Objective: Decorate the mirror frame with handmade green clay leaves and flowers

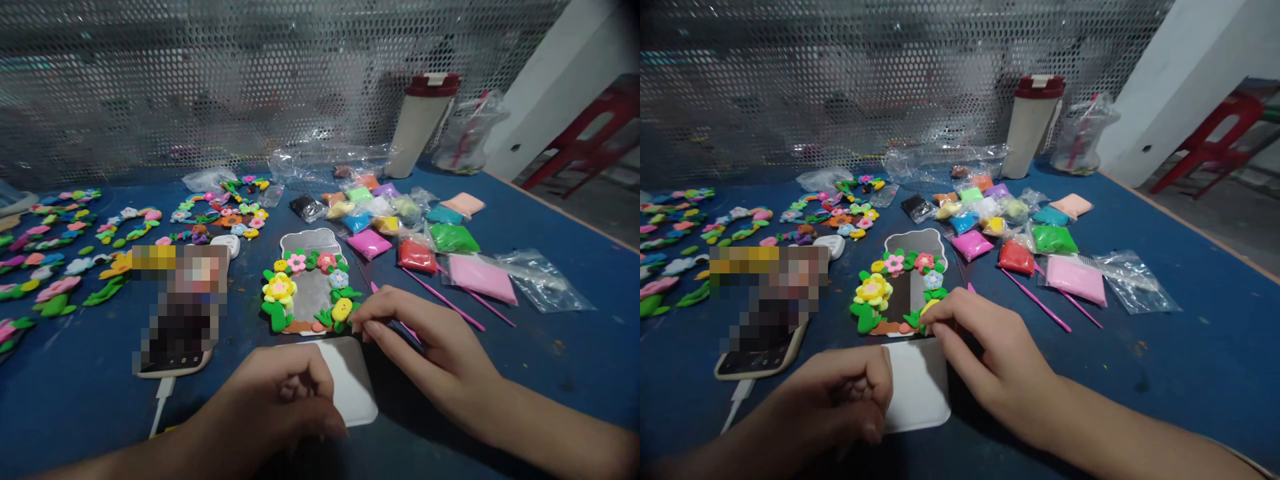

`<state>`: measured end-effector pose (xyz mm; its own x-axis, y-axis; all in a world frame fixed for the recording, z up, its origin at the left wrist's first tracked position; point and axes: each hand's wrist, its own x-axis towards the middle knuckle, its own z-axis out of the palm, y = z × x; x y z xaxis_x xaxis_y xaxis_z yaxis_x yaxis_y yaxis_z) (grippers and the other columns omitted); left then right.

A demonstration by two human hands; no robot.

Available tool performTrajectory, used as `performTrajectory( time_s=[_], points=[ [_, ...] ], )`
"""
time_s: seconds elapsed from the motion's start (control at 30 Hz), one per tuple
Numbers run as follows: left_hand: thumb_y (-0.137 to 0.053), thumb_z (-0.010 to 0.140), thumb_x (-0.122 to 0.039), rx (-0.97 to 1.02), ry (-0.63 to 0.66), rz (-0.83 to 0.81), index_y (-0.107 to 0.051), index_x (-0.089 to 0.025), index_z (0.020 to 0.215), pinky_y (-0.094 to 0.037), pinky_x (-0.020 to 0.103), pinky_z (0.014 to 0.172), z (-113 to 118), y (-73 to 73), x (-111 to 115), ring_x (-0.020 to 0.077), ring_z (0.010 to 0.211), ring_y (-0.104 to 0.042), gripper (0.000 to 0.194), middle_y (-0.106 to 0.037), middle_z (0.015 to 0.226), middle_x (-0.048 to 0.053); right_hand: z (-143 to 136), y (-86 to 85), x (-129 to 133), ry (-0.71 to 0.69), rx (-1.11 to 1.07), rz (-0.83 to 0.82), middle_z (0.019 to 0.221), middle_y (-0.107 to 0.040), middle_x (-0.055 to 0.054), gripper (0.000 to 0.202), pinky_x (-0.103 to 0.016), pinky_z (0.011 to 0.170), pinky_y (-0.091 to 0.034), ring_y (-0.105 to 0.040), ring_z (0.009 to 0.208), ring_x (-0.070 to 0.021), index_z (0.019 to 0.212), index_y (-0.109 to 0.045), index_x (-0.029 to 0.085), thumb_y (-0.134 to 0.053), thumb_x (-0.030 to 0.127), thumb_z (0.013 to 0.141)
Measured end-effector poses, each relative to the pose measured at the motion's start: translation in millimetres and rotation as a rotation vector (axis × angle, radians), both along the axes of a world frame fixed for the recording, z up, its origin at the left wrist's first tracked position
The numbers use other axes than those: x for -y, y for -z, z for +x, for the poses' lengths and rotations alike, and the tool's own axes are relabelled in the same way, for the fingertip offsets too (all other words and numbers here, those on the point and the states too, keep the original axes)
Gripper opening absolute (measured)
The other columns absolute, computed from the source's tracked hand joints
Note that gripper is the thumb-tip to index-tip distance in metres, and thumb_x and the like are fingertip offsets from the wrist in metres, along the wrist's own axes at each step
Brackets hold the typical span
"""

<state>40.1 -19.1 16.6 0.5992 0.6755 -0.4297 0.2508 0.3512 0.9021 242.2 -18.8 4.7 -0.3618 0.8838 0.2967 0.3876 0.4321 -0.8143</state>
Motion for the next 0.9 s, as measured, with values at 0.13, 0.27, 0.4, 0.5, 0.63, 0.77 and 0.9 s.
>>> performTrajectory(
  time_s=[0.13,0.27,0.4,0.5,0.63,0.77,0.9],
  points=[
    [-0.061,0.066,-0.023,-0.023,-0.106,-0.11,-0.061,-0.015,0.063,-0.029,0.017,0.041,2,1.2,-3,0.0059,0.043,-0.044,0.008,-0.055,0.056,-0.003,1,0.1,-1,0.02,0.003,0.021,0.083,-0.059,0.001,0.016,-0.021,0.067,-0.043,-0.055,0.076,-0.0097,0.09,-0.056,0.02,-0.044,0.01,0.088],
    [-0.063,0.071,-0.033,-0.03,-0.211,-0.064,-0.066,-0.015,0.083,-0.035,0.018,0.041,3,1.0,-5,0.0072,0.039,-0.048,0.022,-0.062,0.057,-0.001,1,-0.8,-1,0.036,-0.007,0.006,0.084,-0.059,0.0,0.015,-0.021,0.068,-0.043,-0.055,0.077,-0.0095,0.09,-0.057,0.02,-0.045,0.011,0.089],
    [-0.056,0.078,-0.041,0.032,-0.264,-0.05,-0.056,-0.017,0.097,-0.03,0.017,0.035,4,1.7,-5,0.0075,0.032,-0.045,0.031,-0.06,0.051,-0.002,0,-1.9,-1,0.041,-0.009,-0.037,0.083,-0.06,0.001,0.014,-0.021,0.067,-0.043,-0.056,0.075,-0.0094,0.089,-0.057,0.02,-0.045,0.013,0.089],
    [-0.053,0.081,-0.046,0.134,-0.288,-0.016,-0.048,-0.019,0.083,-0.017,0.014,0.031,2,5.5,-5,0.0036,0.029,-0.028,0.028,-0.048,0.044,-0.007,-1,-2.7,-1,0.048,-0.008,-0.057,0.081,-0.06,0.001,0.014,-0.021,0.066,-0.044,-0.056,0.074,-0.0099,0.089,-0.058,0.02,-0.045,0.015,0.089],
    [-0.057,0.08,-0.041,0.26,-0.297,-0.005,-0.042,-0.02,0.082,-0.013,0.014,0.036,-3,12.0,-4,0.0025,0.037,-0.017,0.026,-0.033,0.047,-0.011,-2,-4.0,-1,0.053,-0.008,-0.053,0.08,-0.061,0.0,0.015,-0.022,0.065,-0.044,-0.056,0.073,-0.011,0.088,-0.059,0.02,-0.045,0.014,0.088],
    [-0.057,0.08,-0.033,0.261,-0.283,0.056,-0.045,-0.02,0.088,-0.027,0.016,0.041,-2,9.7,-2,0.0039,0.043,-0.036,0.019,-0.049,0.063,-0.006,-3,-4.9,-1,0.055,0.002,-0.043,0.079,-0.062,-0.001,0.015,-0.023,0.064,-0.045,-0.057,0.072,-0.0121,0.087,-0.059,0.02,-0.046,0.014,0.088],
    [-0.06,0.075,-0.028,0.16,-0.213,-0.011,-0.048,-0.018,0.08,-0.036,0.02,0.046,4,1.5,-1,0.0071,0.048,-0.049,0.017,-0.06,0.073,0.001,-2,-4.9,0,0.047,0.014,-0.035,0.08,-0.062,-0.002,0.015,-0.024,0.064,-0.046,-0.057,0.073,-0.0127,0.088,-0.058,0.02,-0.045,0.014,0.089]
  ],
)
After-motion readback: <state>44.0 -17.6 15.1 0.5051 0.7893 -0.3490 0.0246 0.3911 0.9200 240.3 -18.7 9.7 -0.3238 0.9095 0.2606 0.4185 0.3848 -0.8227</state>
